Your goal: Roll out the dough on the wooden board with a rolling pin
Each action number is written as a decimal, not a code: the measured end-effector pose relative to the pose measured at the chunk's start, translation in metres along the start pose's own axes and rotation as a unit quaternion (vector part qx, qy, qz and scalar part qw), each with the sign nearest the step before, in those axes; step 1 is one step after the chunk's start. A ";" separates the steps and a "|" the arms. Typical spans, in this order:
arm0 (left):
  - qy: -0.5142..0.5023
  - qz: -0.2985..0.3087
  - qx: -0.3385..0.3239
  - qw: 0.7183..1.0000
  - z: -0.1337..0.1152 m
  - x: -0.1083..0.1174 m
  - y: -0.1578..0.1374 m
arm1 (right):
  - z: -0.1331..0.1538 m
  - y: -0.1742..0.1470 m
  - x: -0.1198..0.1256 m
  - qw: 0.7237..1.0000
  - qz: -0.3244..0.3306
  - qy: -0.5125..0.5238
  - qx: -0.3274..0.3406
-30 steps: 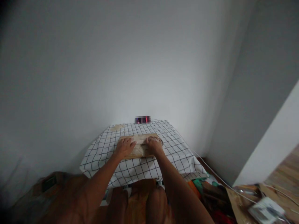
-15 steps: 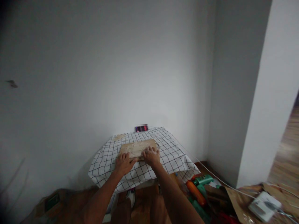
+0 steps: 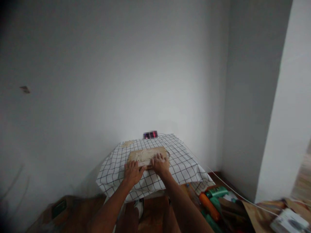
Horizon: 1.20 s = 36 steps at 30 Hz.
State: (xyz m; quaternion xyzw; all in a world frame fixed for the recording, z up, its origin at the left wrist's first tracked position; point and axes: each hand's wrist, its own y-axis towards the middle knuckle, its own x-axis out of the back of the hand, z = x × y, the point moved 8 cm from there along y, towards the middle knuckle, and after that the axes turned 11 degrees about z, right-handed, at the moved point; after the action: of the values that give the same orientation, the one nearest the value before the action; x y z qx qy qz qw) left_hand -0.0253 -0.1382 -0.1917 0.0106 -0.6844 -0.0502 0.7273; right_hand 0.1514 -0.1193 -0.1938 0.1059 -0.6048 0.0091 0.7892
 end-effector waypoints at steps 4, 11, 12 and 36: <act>-0.025 -0.001 -0.015 1.000 0.004 -0.004 0.022 | -0.003 0.022 -0.003 1.000 0.015 0.002 -0.020; -0.084 -0.055 0.005 0.995 0.007 0.001 0.055 | 0.002 0.049 0.011 0.999 -0.003 -0.023 -0.041; -0.090 -0.066 0.008 0.994 0.007 0.002 0.060 | 0.002 0.053 0.011 0.999 -0.001 -0.030 -0.037; -0.073 0.061 0.011 0.995 0.011 -0.002 0.219 | -0.038 0.195 -0.025 0.984 0.132 0.036 -0.118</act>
State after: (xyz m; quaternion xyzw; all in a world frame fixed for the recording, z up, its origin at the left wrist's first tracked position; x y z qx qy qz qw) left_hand -0.0236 0.0808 -0.1742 -0.0272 -0.7354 0.0012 0.6771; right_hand 0.1531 0.0812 -0.1962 -0.0688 -0.5814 0.0454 0.8095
